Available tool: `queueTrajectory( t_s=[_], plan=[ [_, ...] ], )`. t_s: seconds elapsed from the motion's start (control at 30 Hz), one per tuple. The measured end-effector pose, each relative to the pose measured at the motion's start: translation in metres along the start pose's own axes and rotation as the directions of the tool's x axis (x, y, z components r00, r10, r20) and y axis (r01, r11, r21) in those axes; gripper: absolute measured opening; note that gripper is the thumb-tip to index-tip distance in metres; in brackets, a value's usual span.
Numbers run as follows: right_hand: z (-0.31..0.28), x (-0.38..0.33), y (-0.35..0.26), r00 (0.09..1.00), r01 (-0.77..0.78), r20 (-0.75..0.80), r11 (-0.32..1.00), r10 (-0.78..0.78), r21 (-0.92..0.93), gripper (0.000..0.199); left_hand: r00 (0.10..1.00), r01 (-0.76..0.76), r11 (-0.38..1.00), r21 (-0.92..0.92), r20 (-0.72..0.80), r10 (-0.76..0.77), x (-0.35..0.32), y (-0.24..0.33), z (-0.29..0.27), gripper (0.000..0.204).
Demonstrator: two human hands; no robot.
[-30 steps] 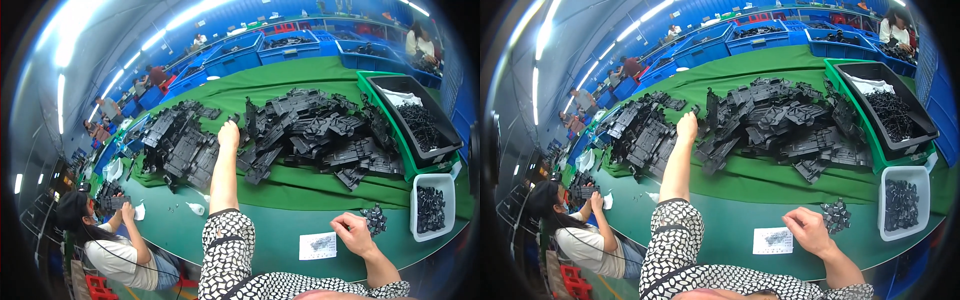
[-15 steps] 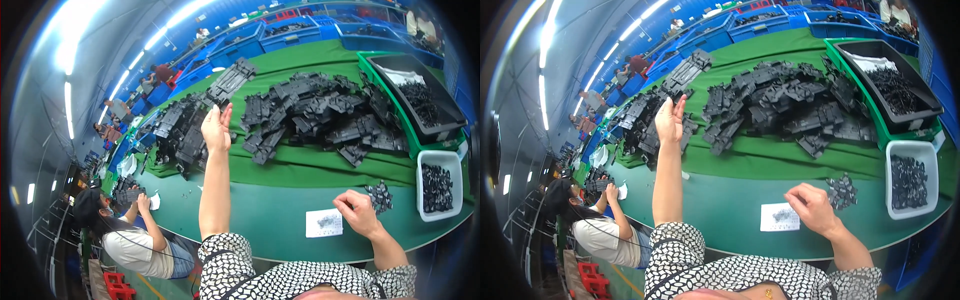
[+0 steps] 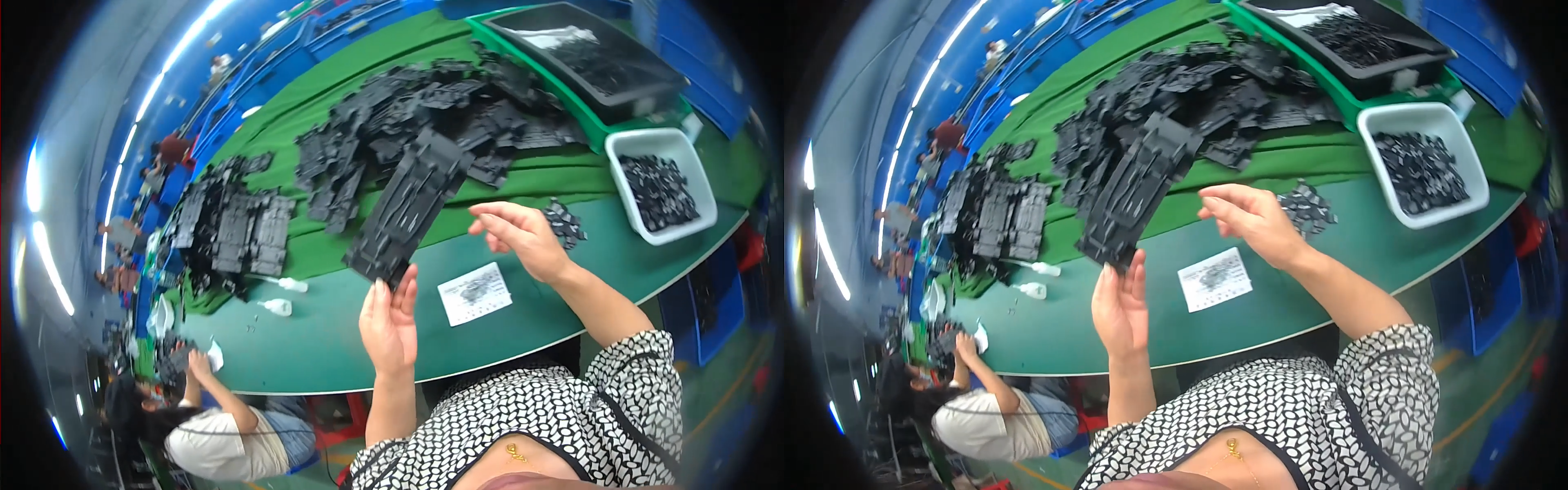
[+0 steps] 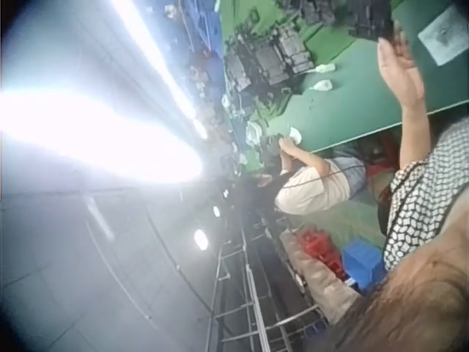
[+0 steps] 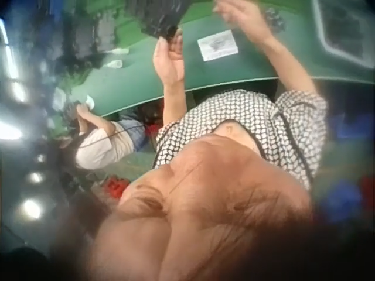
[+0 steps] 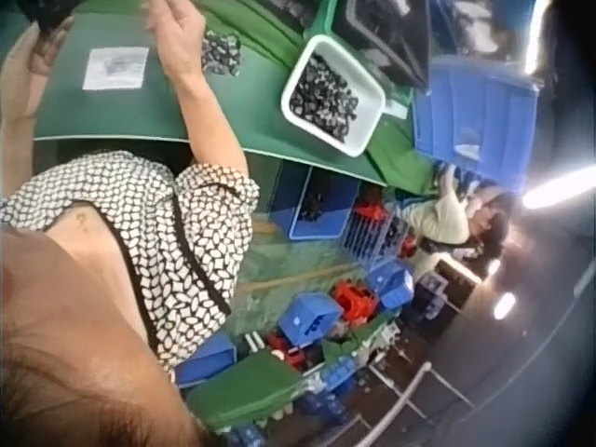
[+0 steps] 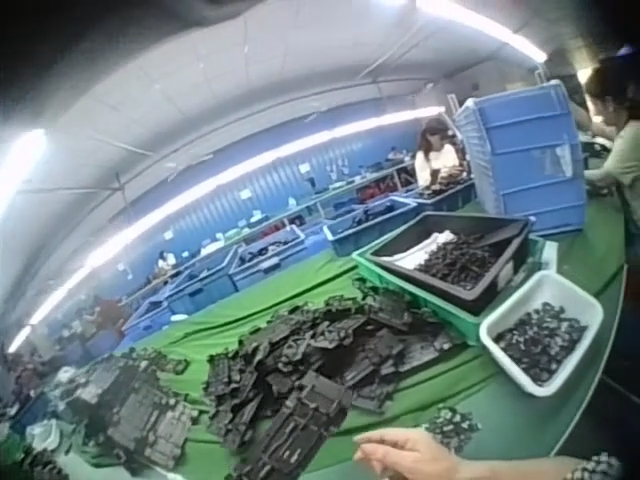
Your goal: Manually assembling small plastic components onto a toy car chassis at a factory workbench.
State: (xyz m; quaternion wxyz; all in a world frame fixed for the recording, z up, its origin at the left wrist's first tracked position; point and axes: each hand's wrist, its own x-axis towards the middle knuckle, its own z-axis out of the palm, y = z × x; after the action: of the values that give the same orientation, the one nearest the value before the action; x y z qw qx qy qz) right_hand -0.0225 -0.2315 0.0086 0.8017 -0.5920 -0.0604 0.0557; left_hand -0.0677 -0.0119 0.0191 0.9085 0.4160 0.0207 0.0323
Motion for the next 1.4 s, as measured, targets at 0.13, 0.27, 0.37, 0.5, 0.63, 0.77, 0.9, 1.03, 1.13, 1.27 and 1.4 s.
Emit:
queueTrajectory(
  t_s=[0.13, 0.27, 0.37, 0.5, 0.63, 0.77, 0.9, 1.03, 1.13, 1.27, 1.4],
  plan=[
    [-0.002, 0.004, -0.002, 0.994, 0.053, -0.096, 0.995, -0.045, 0.089, 0.039, 1.0, -0.015, 0.998, 0.058, -0.003, 0.015, -0.021, 0.002, -0.022, 0.025],
    [-0.003, -0.004, -0.018, 0.997, 0.029, -0.07, 0.993, -0.021, 0.111, 0.032, 0.999, 0.007, 0.984, 0.177, 0.043, -0.015, -0.033, 0.018, -0.038, 0.024],
    [0.003, -0.018, -0.03, 0.998, -0.068, -0.006, 0.998, 0.068, -0.002, 0.021, 0.999, 0.007, 0.994, 0.113, 0.043, -0.012, -0.033, 0.02, -0.053, 0.027],
    [0.015, -0.032, -0.015, 0.982, -0.172, 0.123, 0.947, 0.144, 0.271, 0.025, 0.983, -0.165, 0.986, -0.027, 0.072, 0.167, -0.045, 0.023, -0.059, 0.04],
    [0.06, -0.069, -0.003, 0.934, -0.33, 0.289, 0.823, 0.212, 0.462, 0.036, 0.959, -0.235, 0.97, -0.064, 0.149, 0.242, -0.06, 0.001, -0.017, 0.061],
    [0.077, -0.092, 0.015, 0.875, -0.483, 0.327, 0.702, 0.358, 0.523, 0.034, 0.977, -0.192, 0.976, 0.102, 0.108, 0.181, -0.051, -0.015, 0.017, 0.075],
    [0.072, -0.099, 0.014, 0.858, -0.506, 0.346, 0.735, 0.379, 0.45, 0.037, 0.998, -0.063, 0.997, -0.041, 0.001, 0.063, -0.051, -0.023, 0.024, 0.087],
    [0.026, -0.099, -0.012, 0.893, -0.224, 0.343, 0.948, 0.293, -0.227, 0.017, 0.989, 0.085, 0.95, -0.302, 0.142, -0.044, -0.046, -0.018, -0.003, 0.079],
    [-0.033, -0.099, -0.015, 0.988, -0.024, -0.14, 0.821, -0.069, -0.571, 0.011, 0.981, 0.068, 0.958, -0.279, 0.193, -0.013, -0.048, -0.022, -0.035, 0.069],
    [-0.1, -0.094, -0.011, 0.914, 0.019, -0.121, 0.339, -0.388, -0.94, 0.011, 0.988, 0.104, 0.958, -0.266, 0.141, -0.068, -0.05, -0.032, -0.051, 0.066],
    [-0.111, -0.087, -0.012, 0.944, -0.072, -0.188, 0.386, -0.273, -0.92, 0.013, 0.985, 0.136, 0.954, -0.268, 0.138, -0.102, -0.05, -0.036, -0.05, 0.064]
  ],
)
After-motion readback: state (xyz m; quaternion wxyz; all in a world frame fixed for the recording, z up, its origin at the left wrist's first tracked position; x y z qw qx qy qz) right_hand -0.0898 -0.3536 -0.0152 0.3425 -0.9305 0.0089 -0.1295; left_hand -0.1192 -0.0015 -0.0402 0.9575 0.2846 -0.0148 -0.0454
